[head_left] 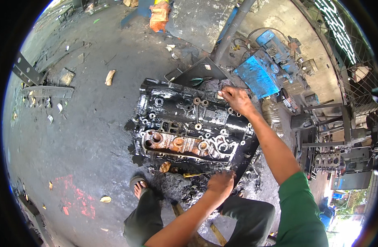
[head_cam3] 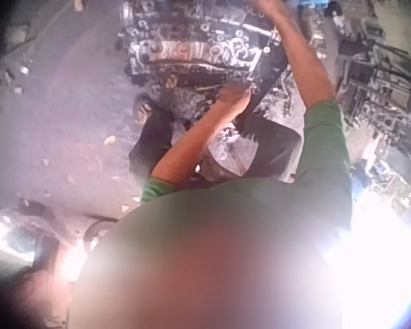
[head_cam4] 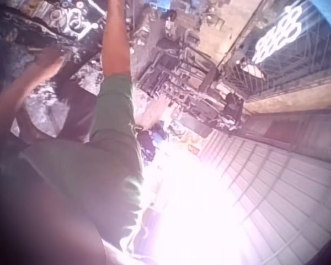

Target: The person cleans a disassembled engine block using a rag and a screwdriver. They wipe surfaces, scrape residue from bolt holes and cavities, and repeatedly wipe the block to remove grime.

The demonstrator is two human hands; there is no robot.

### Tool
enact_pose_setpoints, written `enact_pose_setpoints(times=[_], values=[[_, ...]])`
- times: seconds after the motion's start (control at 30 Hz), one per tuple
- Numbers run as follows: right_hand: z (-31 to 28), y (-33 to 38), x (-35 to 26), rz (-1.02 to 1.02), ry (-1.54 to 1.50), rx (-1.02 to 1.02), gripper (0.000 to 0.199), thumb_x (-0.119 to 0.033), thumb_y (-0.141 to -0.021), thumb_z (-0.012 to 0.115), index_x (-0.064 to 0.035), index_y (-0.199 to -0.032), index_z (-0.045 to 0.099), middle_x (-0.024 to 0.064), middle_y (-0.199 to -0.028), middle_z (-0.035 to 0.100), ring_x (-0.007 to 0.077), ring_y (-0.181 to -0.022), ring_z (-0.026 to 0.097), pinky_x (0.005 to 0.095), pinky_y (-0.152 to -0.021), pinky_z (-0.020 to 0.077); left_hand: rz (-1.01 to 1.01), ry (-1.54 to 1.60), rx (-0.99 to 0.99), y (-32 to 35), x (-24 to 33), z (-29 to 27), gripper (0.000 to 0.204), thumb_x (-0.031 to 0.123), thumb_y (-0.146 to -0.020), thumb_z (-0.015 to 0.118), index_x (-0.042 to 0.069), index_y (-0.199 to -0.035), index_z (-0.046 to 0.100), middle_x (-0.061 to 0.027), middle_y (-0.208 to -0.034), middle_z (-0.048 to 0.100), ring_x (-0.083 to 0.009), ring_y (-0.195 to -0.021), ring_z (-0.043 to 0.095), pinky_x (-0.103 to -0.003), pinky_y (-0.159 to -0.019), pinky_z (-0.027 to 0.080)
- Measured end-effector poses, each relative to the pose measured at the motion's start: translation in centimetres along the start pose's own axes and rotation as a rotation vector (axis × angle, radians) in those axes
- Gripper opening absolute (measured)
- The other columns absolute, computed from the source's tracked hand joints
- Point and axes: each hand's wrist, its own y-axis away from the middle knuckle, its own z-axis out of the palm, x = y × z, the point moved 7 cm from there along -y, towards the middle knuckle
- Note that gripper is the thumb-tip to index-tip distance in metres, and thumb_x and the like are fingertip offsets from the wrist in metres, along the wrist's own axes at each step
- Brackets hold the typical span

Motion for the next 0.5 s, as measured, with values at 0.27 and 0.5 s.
enact_pose_setpoints(times=[0.27,0.5], values=[[0.6,-1.2,-5.1,-0.216,-0.092,0.090,0.024,-0.030,-0.096,0.056,-0.0085,-0.099,0.065,0.0151,-0.085,0.067,0.0328,-0.081,0.066,0.0420,-0.078,0.0516,0.048,-0.005,0.114,0.2,0.4,0.2,0.042,0.019,-0.094,0.047,0.005,-0.133,0.050,-0.0184,-0.116,0.062,-0.0378,-0.104,0.063,-0.044,-0.081,0.055],[2.2,-2.8,-4.8,-0.231,0.120,-0.018,0.030,-0.034,-0.099,0.051,-0.0064,-0.098,0.063,0.0170,-0.089,0.065,0.0346,-0.085,0.064,0.0427,-0.075,0.0490,0.008,0.016,0.094,0.4,-1.0,0.2,0.041,0.018,-0.094,0.046,0.005,-0.134,0.050,-0.0189,-0.119,0.060,-0.0389,-0.108,0.061,-0.044,-0.085,0.055]])
